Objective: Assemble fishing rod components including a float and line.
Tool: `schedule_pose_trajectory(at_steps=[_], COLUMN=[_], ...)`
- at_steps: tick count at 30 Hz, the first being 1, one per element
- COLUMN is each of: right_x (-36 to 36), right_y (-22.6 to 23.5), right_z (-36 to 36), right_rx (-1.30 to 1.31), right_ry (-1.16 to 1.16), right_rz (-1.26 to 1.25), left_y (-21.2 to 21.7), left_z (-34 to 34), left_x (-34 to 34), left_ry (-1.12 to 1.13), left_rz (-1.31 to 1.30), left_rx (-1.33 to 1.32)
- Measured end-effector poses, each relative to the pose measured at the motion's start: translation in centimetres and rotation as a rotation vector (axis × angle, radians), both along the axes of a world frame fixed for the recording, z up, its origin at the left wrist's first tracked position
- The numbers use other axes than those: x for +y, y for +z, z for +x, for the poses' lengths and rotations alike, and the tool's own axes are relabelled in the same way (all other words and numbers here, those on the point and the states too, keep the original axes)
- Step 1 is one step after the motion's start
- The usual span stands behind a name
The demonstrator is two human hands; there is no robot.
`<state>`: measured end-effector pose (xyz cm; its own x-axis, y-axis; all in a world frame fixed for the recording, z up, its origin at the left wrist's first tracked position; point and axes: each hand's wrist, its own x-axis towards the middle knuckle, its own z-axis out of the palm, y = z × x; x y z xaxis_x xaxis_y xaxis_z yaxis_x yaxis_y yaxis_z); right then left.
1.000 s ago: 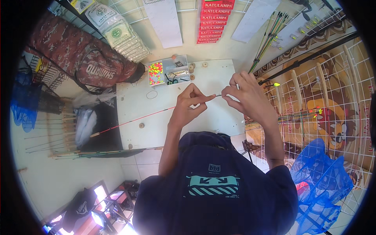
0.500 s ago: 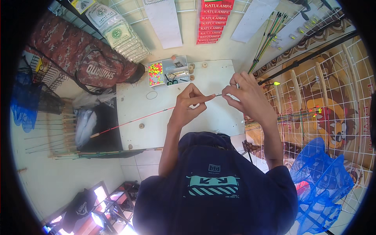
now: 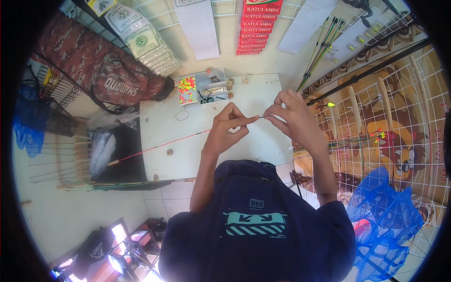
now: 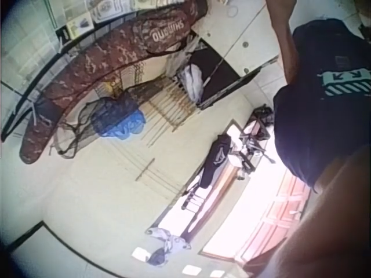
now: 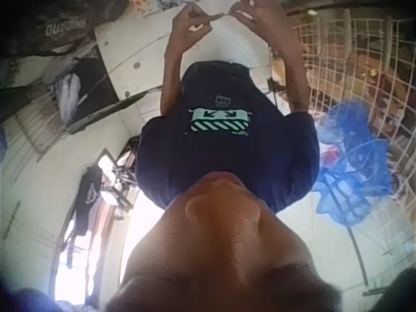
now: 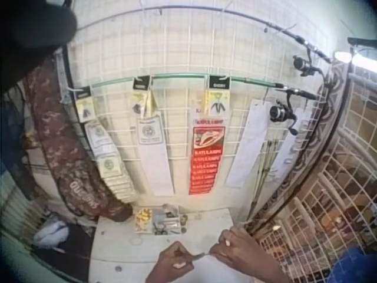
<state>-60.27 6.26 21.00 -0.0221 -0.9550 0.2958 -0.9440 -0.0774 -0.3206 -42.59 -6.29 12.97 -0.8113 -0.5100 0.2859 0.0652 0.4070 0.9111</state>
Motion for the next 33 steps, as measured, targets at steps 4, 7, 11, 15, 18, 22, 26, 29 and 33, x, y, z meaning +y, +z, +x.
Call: schedule_pose_trajectory(at_steps=[4, 7, 11, 15, 18, 22, 26, 29, 33], right_x=[0.2, 0.0, 0.1, 0.4, 0.6, 0.7, 0.7, 0.8, 1.0], right_y=[-0.3, -0.8, -1.4, -2.1, -2.0, -2.2, -2.1, -2.2, -2.4], right_z=[0.1, 0.3, 0.7, 0.7, 1.0, 1.0, 1.1, 1.1, 1.1], right_rx=[-0.004, 0.005, 0.040, 0.074, 0.104, 0.132, 0.122, 0.131, 0.120], right_ry=[-0.036, -0.052, -0.065, -0.069, -0.053, -0.068, -0.070, -0.070, -0.071], right_rz=[-0.019, -0.021, -0.023, -0.041, -0.037, -0.035, -0.035, -0.046, -0.058], left_y=[0.1, -0.2, 0.3, 0.6, 0.9, 1.3, 2.3, 1.9, 1.2], left_z=[-0.2, -0.3, -0.5, -0.9, -1.4, -1.9, -2.0, -2.1, -2.4], left_x=[0.0, 0.1, 0.0, 0.0, -0.1, -0.1, 0.0, 0.3, 0.3], left_ry=[-0.007, 0.001, -0.030, 0.000, 0.040, 0.068, 0.006, -0.016, -0.013], left_rz=[-0.011, -0.017, 0.015, 0.025, 0.143, 0.169, 0.141, 0.174, 0.161], left_rx=[0.013, 0.012, -0.028, -0.025, -0.131, -0.182, -0.246, -0.204, -0.130])
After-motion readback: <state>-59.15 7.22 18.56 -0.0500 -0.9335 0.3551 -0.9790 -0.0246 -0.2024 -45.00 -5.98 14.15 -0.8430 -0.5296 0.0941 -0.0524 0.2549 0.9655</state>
